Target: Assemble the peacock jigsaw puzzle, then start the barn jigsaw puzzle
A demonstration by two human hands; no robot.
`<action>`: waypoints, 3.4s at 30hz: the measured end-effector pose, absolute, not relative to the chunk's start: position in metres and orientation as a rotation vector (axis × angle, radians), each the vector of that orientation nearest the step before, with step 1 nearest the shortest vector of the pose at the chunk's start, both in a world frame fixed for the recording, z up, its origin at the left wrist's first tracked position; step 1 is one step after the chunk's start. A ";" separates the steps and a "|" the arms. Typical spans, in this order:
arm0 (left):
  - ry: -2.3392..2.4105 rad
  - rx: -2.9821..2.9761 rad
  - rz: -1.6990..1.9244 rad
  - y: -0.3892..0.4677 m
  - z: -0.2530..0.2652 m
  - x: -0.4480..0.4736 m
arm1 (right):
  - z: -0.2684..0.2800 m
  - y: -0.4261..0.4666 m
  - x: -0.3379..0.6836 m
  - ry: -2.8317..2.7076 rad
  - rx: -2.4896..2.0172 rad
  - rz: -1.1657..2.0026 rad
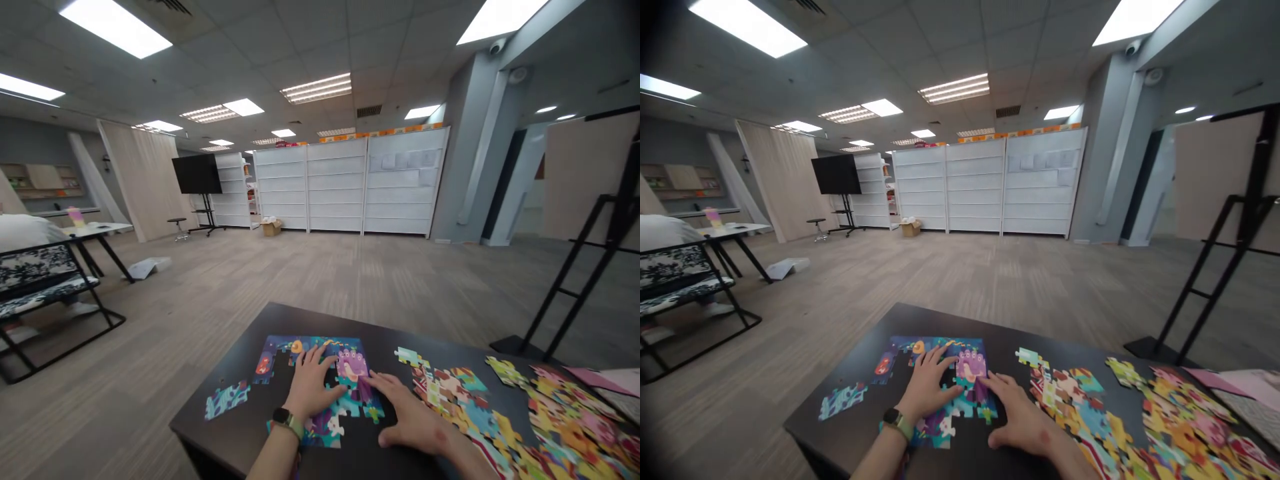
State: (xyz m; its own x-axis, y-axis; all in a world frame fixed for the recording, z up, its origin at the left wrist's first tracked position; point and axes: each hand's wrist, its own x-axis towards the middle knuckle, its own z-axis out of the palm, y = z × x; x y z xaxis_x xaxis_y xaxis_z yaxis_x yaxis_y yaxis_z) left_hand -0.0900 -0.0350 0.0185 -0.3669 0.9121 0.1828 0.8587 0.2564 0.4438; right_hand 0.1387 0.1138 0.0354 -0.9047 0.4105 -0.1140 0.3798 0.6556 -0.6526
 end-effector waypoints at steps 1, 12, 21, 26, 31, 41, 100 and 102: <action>2.401 1.704 0.730 -0.035 0.018 -0.090 | 0.038 0.113 0.139 -2.821 -0.674 1.083; 2.398 1.744 0.662 -0.036 0.015 -0.094 | 0.048 0.107 0.138 -2.795 -0.417 0.778; 2.406 1.748 0.647 -0.036 0.019 -0.091 | 0.034 0.105 0.138 -2.744 -0.424 0.686; 2.408 1.741 0.639 -0.037 0.020 -0.091 | 0.036 0.102 0.135 -2.745 -0.327 0.690; 2.417 1.731 0.649 -0.035 0.018 -0.091 | 0.044 0.097 0.133 -2.729 -0.289 0.727; 2.415 1.737 0.634 -0.034 0.019 -0.090 | 0.014 0.114 0.110 -2.785 -0.623 0.615; 2.560 1.569 0.751 -0.010 0.010 -0.076 | 0.054 0.160 0.058 -2.543 -0.738 0.462; 2.542 1.529 0.820 -0.010 0.008 -0.079 | 0.052 0.147 0.056 -2.572 -0.701 0.455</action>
